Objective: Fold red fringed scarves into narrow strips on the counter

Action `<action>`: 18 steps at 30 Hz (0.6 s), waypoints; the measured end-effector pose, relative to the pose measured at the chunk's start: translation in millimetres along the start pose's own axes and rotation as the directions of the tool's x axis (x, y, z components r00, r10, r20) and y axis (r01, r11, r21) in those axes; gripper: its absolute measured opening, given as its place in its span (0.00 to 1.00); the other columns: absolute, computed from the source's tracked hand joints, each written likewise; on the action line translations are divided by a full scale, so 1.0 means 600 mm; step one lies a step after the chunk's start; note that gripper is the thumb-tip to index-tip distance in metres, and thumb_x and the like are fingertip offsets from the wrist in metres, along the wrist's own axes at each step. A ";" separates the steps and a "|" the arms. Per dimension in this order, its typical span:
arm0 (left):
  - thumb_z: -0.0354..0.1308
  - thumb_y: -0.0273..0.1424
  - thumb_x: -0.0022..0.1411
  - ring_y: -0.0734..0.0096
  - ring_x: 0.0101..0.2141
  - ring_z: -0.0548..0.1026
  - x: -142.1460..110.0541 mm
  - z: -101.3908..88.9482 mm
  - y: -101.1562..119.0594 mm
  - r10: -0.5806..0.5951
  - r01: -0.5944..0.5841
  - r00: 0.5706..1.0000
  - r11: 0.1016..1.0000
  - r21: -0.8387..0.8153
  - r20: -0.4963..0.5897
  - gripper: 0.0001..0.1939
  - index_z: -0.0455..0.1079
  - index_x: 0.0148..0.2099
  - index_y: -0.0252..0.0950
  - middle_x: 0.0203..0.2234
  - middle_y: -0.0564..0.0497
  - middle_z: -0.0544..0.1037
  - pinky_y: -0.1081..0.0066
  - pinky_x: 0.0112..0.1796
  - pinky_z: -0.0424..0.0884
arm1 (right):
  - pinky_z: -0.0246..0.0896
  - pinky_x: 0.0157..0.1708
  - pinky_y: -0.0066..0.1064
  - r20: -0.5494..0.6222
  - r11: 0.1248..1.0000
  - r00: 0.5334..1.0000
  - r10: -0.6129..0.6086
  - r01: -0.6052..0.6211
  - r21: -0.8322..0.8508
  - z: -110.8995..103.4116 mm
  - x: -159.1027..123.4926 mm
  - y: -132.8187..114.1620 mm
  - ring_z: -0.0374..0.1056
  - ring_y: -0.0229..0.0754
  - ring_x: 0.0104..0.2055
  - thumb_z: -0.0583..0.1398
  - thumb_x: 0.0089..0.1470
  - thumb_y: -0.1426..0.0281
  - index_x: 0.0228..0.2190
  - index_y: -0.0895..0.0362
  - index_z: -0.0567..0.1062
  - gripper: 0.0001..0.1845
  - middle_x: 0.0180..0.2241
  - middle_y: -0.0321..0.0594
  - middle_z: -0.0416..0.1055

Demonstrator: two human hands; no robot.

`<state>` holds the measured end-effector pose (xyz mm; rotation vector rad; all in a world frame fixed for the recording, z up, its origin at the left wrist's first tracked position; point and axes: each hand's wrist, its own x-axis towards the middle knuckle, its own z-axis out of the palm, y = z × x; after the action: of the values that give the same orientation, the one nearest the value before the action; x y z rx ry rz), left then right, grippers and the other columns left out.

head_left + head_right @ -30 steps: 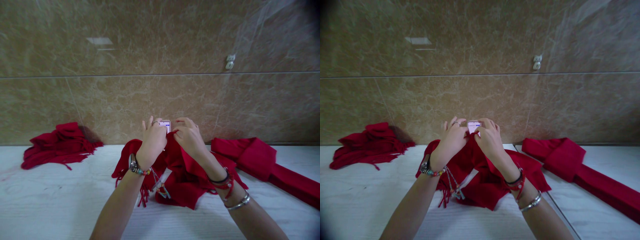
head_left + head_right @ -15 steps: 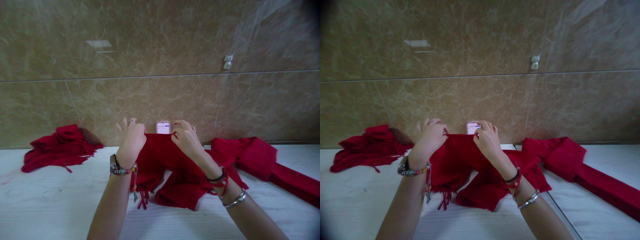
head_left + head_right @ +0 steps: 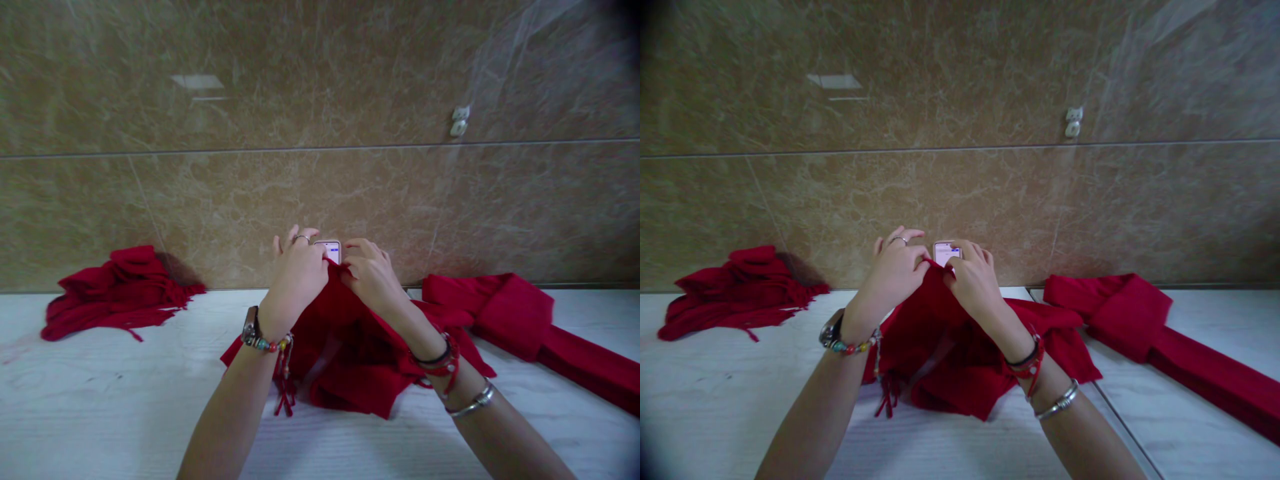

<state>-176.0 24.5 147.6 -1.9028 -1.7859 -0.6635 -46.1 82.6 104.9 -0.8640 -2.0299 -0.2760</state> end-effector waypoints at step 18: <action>0.46 0.25 0.56 0.49 0.50 0.64 -0.004 -0.019 -0.105 -0.306 0.315 0.949 0.933 0.174 -0.080 0.15 0.75 0.35 0.38 0.44 0.42 0.73 0.46 0.48 0.59 | 0.51 0.49 0.44 -0.069 0.995 0.998 0.006 -0.013 -0.097 -0.021 0.002 0.011 0.59 0.49 0.50 0.53 0.48 0.77 0.31 0.55 0.78 0.14 0.46 0.45 0.68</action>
<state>-239.6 19.4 154.7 -1.4837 -2.0596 -0.6196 -34.3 81.8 112.2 -0.9116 -1.9618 -0.3970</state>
